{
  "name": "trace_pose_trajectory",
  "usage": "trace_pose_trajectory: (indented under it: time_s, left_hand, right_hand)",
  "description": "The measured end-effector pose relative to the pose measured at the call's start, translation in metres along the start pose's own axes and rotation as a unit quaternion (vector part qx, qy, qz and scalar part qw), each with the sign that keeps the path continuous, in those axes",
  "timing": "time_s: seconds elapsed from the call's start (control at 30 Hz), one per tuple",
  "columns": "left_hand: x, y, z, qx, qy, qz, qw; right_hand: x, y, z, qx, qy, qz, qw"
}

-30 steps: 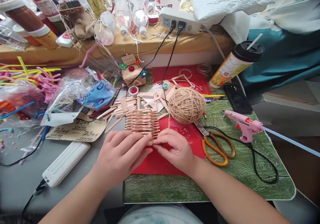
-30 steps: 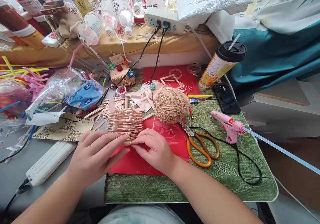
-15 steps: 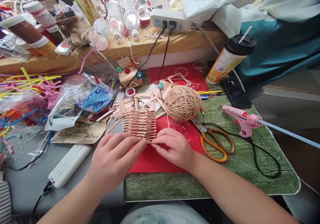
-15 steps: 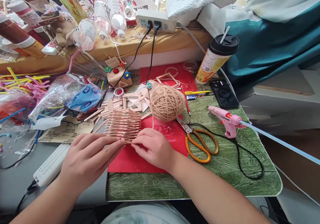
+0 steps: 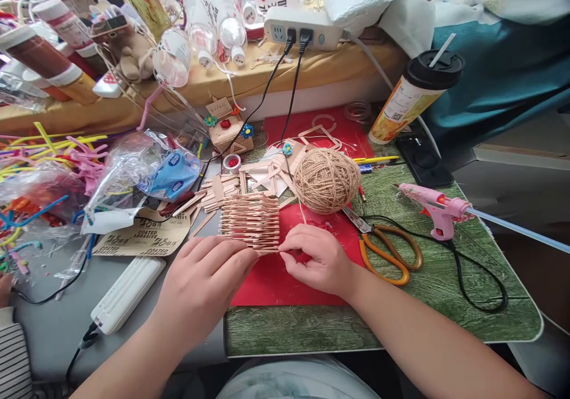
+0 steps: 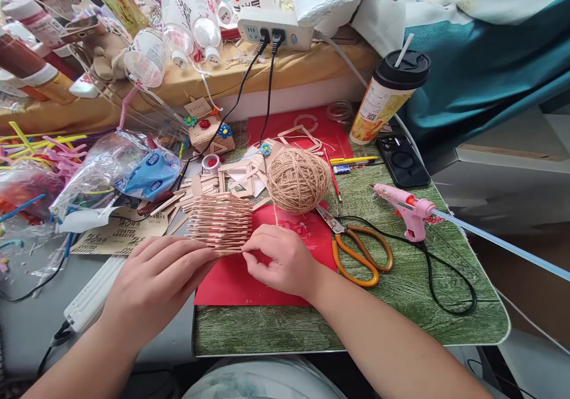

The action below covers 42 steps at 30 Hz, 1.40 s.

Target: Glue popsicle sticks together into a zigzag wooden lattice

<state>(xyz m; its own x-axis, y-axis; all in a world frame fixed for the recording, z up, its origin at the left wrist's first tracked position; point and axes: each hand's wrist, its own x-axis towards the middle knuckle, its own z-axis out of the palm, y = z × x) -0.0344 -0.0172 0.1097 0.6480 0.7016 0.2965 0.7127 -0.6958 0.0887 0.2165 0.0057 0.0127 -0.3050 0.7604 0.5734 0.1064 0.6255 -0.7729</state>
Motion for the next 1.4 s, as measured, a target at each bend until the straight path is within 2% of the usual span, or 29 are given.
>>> trace_pose_trajectory:
  time_s: [0.23,0.6,0.9,1.07,1.23,1.4]
  left_hand:
    - [0.002,-0.002,0.001,-0.009,-0.004,-0.012,1.000]
    - [0.009,-0.002,0.002,-0.018,-0.014,-0.020,1.000]
    - [0.013,-0.003,0.000,-0.012,-0.024,-0.019,0.999]
    - [0.016,-0.003,0.000,0.000,-0.034,-0.016,0.999]
    - [0.013,-0.009,0.003,-0.012,-0.017,-0.038,0.999]
    - [0.008,-0.019,0.009,-0.072,0.021,-0.060,0.995]
  right_hand:
    - [0.001,0.000,0.000,0.001,-0.007,0.003,1.000]
    - [-0.001,0.000,0.003,0.000,-0.012,0.053,0.999]
    - [-0.003,-0.002,0.001,-0.004,0.008,0.051,0.999]
    - [-0.001,0.000,0.001,-0.009,-0.009,0.046,0.999]
    - [0.001,0.005,-0.001,-0.019,0.014,0.021,0.999]
    - [0.003,0.006,-0.002,0.001,0.046,0.047,0.998]
